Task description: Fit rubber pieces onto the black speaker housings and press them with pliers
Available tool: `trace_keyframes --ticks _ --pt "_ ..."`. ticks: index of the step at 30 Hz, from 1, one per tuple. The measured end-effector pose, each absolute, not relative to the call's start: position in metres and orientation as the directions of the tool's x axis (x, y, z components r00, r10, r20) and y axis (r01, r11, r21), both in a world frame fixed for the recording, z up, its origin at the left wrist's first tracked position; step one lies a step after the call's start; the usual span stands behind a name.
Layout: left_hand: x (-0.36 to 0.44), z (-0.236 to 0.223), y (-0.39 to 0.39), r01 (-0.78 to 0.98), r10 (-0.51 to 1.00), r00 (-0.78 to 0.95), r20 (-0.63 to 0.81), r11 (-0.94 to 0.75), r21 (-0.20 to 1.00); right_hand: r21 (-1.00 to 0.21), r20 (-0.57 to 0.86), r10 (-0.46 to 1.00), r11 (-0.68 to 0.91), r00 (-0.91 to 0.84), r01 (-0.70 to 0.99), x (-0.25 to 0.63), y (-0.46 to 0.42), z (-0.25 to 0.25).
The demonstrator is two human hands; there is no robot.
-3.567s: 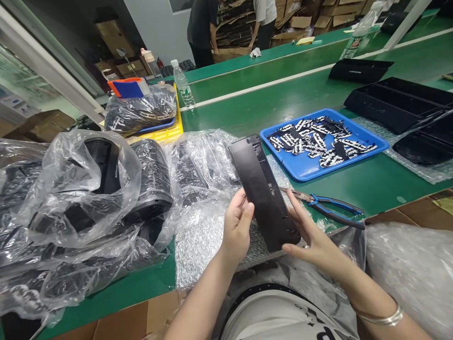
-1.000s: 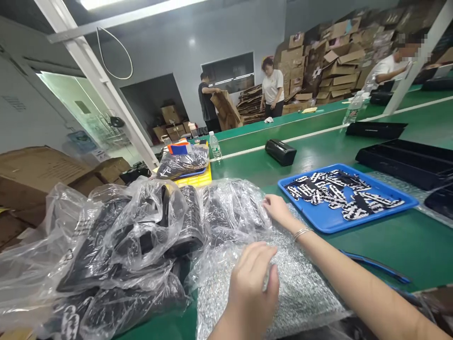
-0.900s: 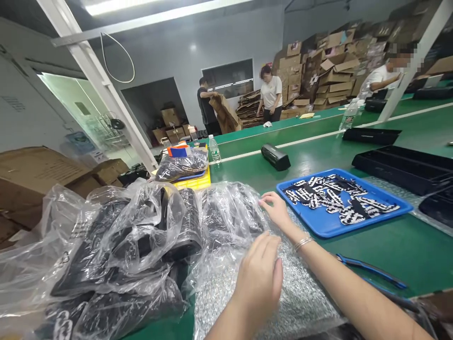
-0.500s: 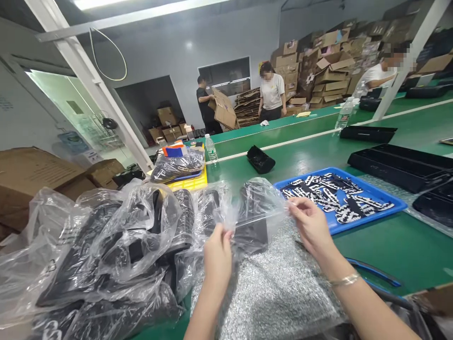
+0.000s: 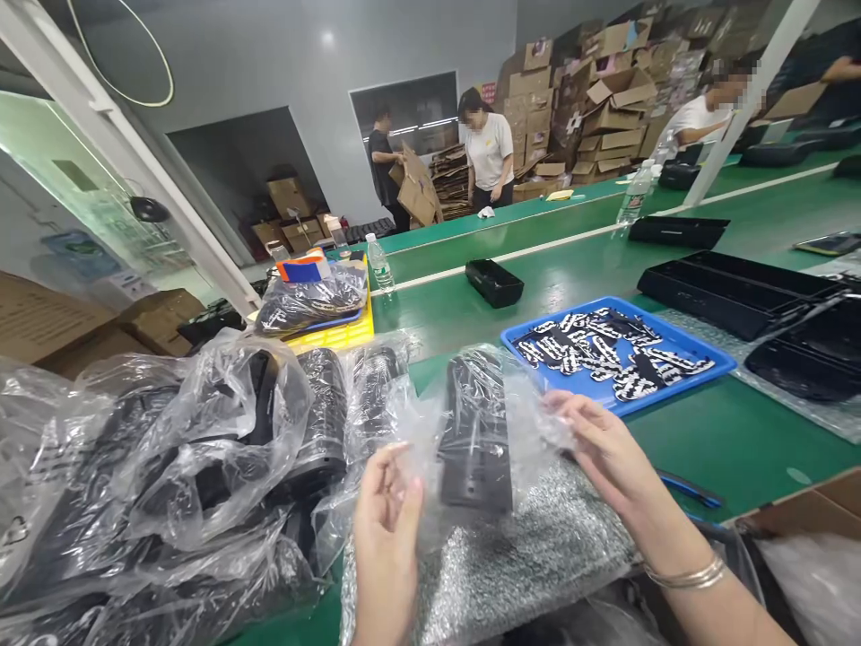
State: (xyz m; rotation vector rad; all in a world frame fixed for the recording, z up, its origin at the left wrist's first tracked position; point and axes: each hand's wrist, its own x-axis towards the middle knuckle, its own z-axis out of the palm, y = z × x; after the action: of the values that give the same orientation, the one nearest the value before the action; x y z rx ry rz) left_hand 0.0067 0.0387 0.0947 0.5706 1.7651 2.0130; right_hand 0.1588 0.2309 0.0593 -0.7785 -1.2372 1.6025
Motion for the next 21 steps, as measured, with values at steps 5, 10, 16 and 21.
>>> trace_keyframes --ticks 5,10,16,21 --pt "-0.015 0.094 0.024 -0.220 0.261 -0.951 -0.164 -0.204 0.954 -0.897 0.119 0.985 0.052 -0.127 -0.439 0.175 0.230 0.088" --pt "-0.024 0.091 0.015 -0.217 0.185 -0.965 -0.184 -0.174 0.961 -0.912 0.204 0.968 0.134 -0.144 -0.387 0.194 0.220 0.099" --pt "-0.013 0.079 0.017 -0.097 -0.054 -0.992 -0.111 -0.221 0.970 -0.981 0.110 0.847 0.177 -0.521 0.081 0.220 0.212 0.094" --pt "0.005 0.078 -0.003 0.248 0.351 -0.889 0.295 -0.173 0.953 -0.963 -0.007 0.776 0.165 -0.631 0.214 0.228 0.213 0.066"
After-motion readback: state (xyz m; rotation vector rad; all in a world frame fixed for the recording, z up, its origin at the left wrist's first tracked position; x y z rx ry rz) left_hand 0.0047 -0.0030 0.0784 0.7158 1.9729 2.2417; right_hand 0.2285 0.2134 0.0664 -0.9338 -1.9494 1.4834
